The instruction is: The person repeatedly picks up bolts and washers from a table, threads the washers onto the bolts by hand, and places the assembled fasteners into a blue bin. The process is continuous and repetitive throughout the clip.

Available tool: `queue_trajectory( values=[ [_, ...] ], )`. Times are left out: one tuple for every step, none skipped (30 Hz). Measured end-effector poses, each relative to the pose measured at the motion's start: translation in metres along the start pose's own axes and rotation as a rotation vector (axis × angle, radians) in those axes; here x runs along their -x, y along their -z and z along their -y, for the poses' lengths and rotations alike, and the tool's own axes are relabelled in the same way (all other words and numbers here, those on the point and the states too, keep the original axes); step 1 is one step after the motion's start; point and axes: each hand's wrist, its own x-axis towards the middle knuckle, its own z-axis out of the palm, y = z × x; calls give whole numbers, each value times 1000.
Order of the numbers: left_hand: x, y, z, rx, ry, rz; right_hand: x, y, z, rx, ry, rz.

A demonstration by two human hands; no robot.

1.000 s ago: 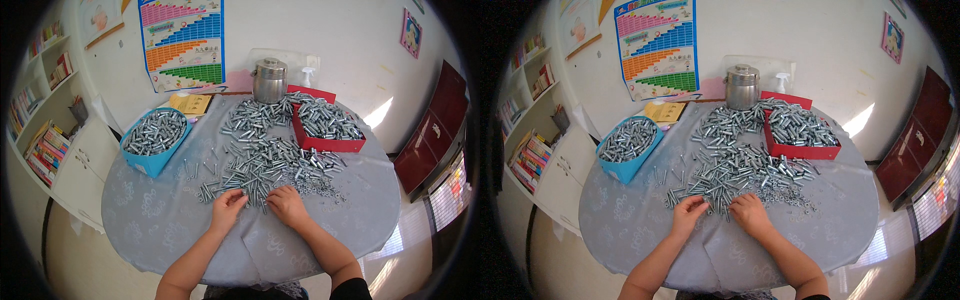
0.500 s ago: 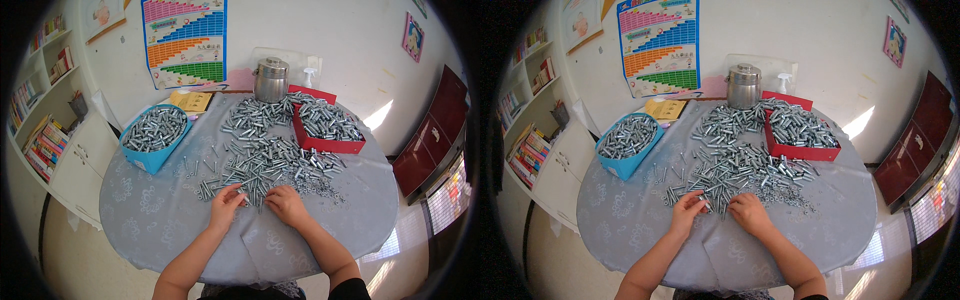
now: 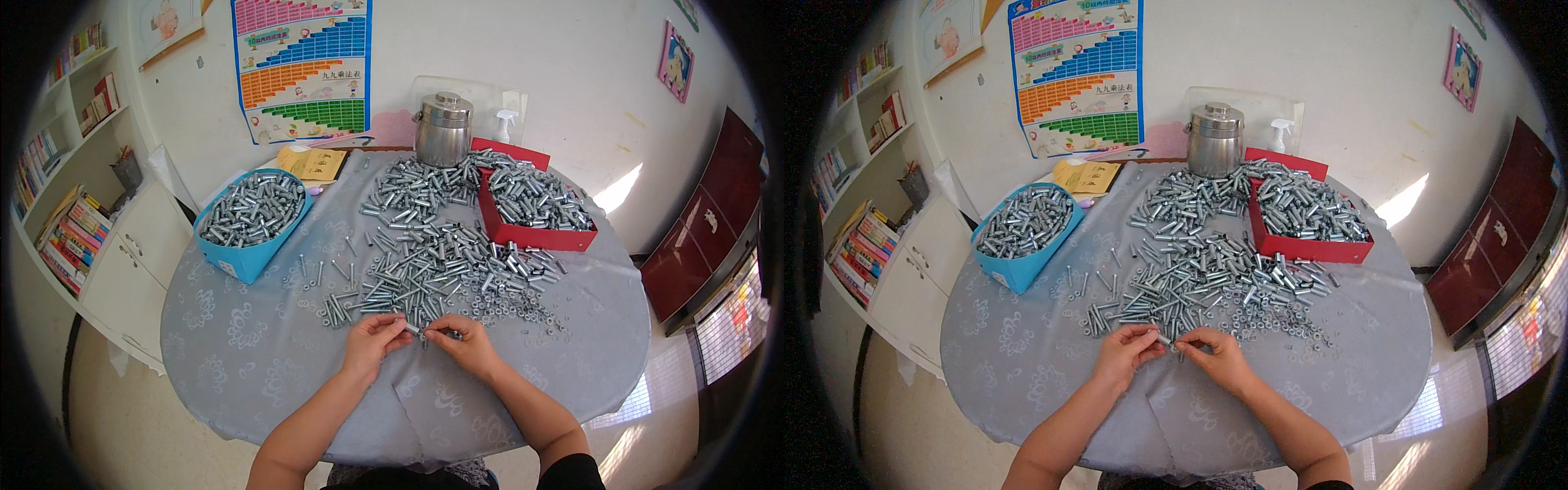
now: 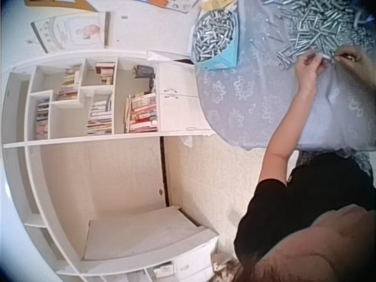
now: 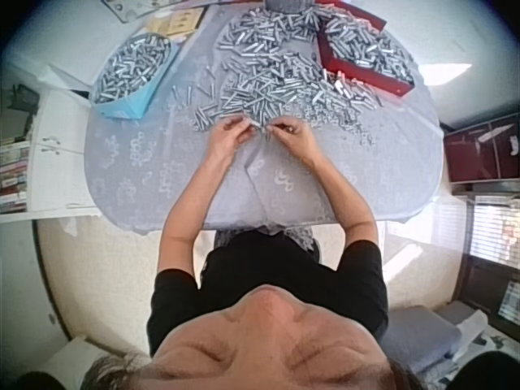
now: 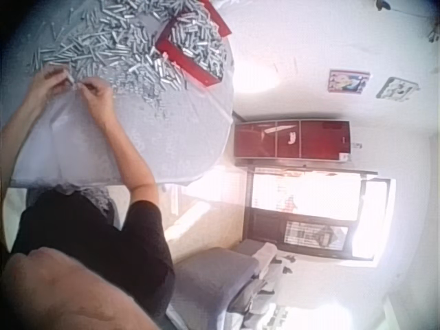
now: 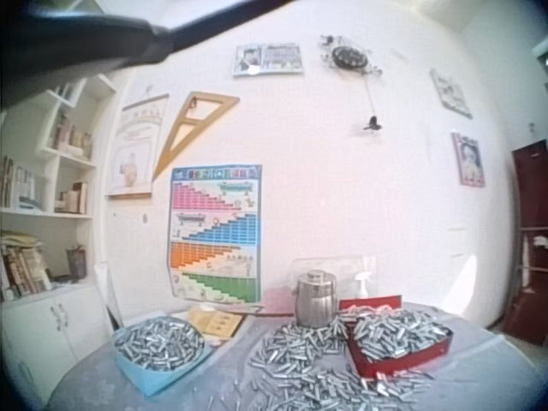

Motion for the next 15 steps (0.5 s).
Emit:
queue_trajectory(
  values=[
    [0,0,0,11,14,-1,0,-1,-1,-1,4,-5],
    [1,-1,-1,21,27,-1,0,-1,-1,-3,8,-11],
    [0,-1,-1,32,41,-2,1,-2,-1,-7,8,-32],
    [0,-1,0,40,53,-2,1,-2,-1,-11,8,-54],
    [0,-1,1,49,64,-2,1,-3,-1,-16,9,-75],
    [0,0,1,57,75,-2,1,-4,1,9,12,-73],
    [0,0,3,69,77,-5,2,-4,3,35,15,-72],
    [-1,1,5,81,78,-8,3,-5,4,61,17,-71],
    [-1,2,6,93,79,-12,3,-6,3,52,16,-64],
    [-2,3,7,95,74,-17,3,-6,3,43,15,-59],
    [-2,4,8,98,68,-22,3,-7,2,34,14,-54],
    [-3,4,8,101,63,-28,3,-7,2,35,11,-61],
    [-2,2,7,88,74,-14,3,-6,2,36,7,-69],
    [0,-1,3,76,84,0,3,-5,1,38,3,-76],
    [1,-3,0,64,95,15,3,-4,-2,15,12,-90]
  ],
)
